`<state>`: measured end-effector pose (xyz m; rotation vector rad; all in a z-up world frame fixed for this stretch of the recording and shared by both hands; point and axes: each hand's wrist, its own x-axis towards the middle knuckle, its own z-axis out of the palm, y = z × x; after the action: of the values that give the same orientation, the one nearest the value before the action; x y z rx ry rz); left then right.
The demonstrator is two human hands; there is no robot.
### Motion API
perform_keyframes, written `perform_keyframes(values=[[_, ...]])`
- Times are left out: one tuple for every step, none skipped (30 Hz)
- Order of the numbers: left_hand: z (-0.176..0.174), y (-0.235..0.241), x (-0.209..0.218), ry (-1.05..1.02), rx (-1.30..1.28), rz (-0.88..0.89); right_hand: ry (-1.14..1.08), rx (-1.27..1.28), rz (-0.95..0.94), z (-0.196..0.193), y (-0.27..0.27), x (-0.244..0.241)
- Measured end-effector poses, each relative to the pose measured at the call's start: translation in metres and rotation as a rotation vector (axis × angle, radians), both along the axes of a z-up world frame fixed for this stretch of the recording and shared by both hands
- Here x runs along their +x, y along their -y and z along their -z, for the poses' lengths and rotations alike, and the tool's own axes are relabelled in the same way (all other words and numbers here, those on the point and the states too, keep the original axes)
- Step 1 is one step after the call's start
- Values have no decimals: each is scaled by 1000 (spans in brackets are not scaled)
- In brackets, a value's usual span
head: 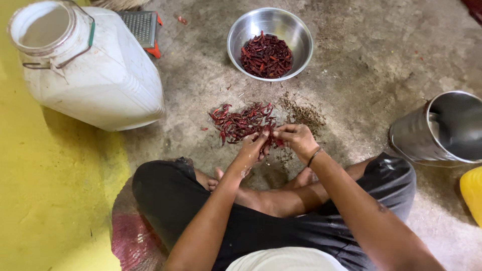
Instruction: The person sits on the floor and manually removes the stems from dried red chilies. They pick up chilies from a pile on the floor, pull off the stems, and place the de-stemmed chilies into a metal bowl while discarding the stems onto a separate pile.
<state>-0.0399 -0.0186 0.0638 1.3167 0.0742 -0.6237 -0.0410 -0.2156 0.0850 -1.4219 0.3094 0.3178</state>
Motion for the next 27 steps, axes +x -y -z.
perform_keyframes(values=[[-4, 1, -1, 5, 1, 10, 27, -40, -20, 0, 0, 0], [-8, 3, -2, 8, 0, 21, 51, -82, -38, 0, -1, -1], [-12, 5, -4, 7, 23, 24, 75, -125, -57, -1, -2, -1], [-15, 7, -5, 7, 45, 24, 71, -196, -68, -4, -2, -1], [-17, 8, -6, 8, 68, 25, 67, -267, -80, -7, -2, -1], [-18, 10, -6, 15, 75, 21, 62, -339, -93, -10, -3, -2], [-16, 14, -6, 22, 82, 17, 67, -351, -76, -13, -5, -3], [-13, 17, -5, 29, 88, 13, 71, -364, -61, -16, -7, -4], [-8, 19, -3, 50, 72, -11, 75, -378, -46, -19, -8, -4], [-3, 21, -1, 69, 55, -36, 95, -339, -6, -21, -9, -6], [1, 22, 0, 87, 38, -62, 116, -301, 34, -24, -9, -9], [5, 22, 0, 53, 28, -93, 137, -261, 72, -26, -10, -10], [7, 23, -1, 18, 18, -124, 150, -211, 106, -28, -12, -11], [9, 24, -3, -20, 7, -154, 160, -162, 141, -29, -13, -12], [9, 26, -4, -32, -30, -164, 169, -112, 176, -29, -14, -14], [9, 28, -6, -43, -66, -174, 194, -89, 170, -29, -15, -15], [8, 28, -6, -54, -102, -185, 219, -66, 164, -28, -16, -16], [7, 28, -7, -54, -122, -170, 243, -44, 158, -26, -16, -17], [6, 28, -9, -55, -142, -155, 232, 41, 142, -25, -15, -17], [5, 27, -10, -55, -161, -141, 220, 126, 124, -23, -13, -17], [4, 27, -11, -58, -174, -158, 208, 211, 107, -20, -11, -17], [3, 27, -9, -59, -189, -175, 218, 196, 123, -17, -10, -16], [2, 27, -8, -61, -203, -192, 227, 180, 138, -14, -9, -15], [2, 26, -7, -59, -195, -192, 236, 165, 153, -12, -8, -14], [1, 25, -7, -57, -187, -193, 252, 115, 148, -10, -6, -14], [1, 25, -7, -56, -179, -194, 266, 66, 144, -10, -5, -14], [1, 23, -6, -43, -133, -181, 281, 16, 139, -10, -4, -13]])
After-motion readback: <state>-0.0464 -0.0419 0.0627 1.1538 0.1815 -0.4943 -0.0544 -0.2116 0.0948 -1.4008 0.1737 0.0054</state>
